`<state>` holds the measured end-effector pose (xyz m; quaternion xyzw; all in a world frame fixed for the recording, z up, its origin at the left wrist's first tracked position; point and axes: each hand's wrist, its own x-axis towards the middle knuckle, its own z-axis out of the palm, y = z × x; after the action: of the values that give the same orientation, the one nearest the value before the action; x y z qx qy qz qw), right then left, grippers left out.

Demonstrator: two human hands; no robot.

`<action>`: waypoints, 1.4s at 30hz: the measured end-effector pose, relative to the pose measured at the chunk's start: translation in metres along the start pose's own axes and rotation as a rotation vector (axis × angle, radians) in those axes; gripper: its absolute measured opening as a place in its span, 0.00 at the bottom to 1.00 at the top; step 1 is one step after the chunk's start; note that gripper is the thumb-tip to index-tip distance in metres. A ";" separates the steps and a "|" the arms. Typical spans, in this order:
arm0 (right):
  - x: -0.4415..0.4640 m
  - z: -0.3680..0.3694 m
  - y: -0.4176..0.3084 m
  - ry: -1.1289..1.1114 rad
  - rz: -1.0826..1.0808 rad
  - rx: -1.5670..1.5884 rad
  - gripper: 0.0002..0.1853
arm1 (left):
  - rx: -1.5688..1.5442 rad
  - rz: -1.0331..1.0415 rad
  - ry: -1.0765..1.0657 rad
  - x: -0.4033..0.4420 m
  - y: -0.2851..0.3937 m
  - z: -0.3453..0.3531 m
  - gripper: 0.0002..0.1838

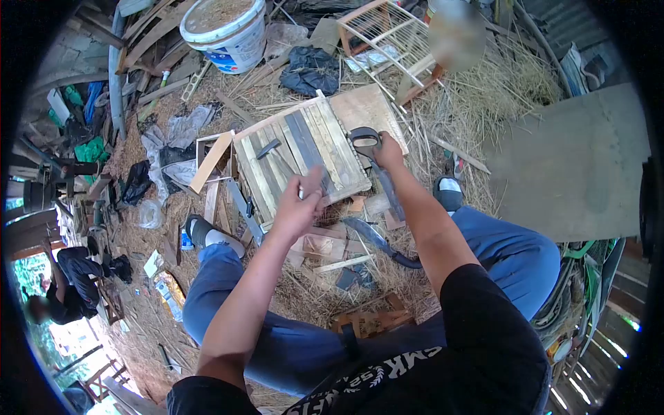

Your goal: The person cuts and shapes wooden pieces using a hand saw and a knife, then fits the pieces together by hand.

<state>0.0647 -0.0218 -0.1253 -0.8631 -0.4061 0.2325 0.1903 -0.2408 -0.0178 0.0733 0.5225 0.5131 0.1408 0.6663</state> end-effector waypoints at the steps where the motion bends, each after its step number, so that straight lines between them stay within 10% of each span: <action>1: 0.001 -0.001 0.002 -0.002 -0.011 -0.006 0.33 | -0.009 0.003 0.008 0.001 -0.004 -0.003 0.23; 4: 0.006 -0.001 0.012 -0.048 -0.094 0.160 0.30 | 0.739 0.558 0.075 -0.004 -0.002 -0.003 0.23; 12: -0.018 -0.102 -0.007 -0.137 0.064 0.125 0.18 | 1.162 0.149 0.075 -0.016 0.006 -0.009 0.22; 18: -0.072 -0.196 -0.018 -0.717 0.317 0.390 0.18 | 0.869 0.048 0.387 -0.014 0.005 -0.015 0.34; 32: -0.311 -0.320 -0.129 0.032 -0.111 0.692 0.04 | 0.533 0.739 0.335 -0.066 0.007 -0.026 0.45; 42: -0.309 -0.313 -0.141 0.224 -0.315 0.631 0.20 | 0.701 0.853 0.325 -0.078 0.010 -0.001 0.39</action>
<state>-0.0212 -0.2251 0.2807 -0.7089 -0.4190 0.2182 0.5237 -0.2715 -0.0696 0.1241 0.8445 0.3689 0.2969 0.2500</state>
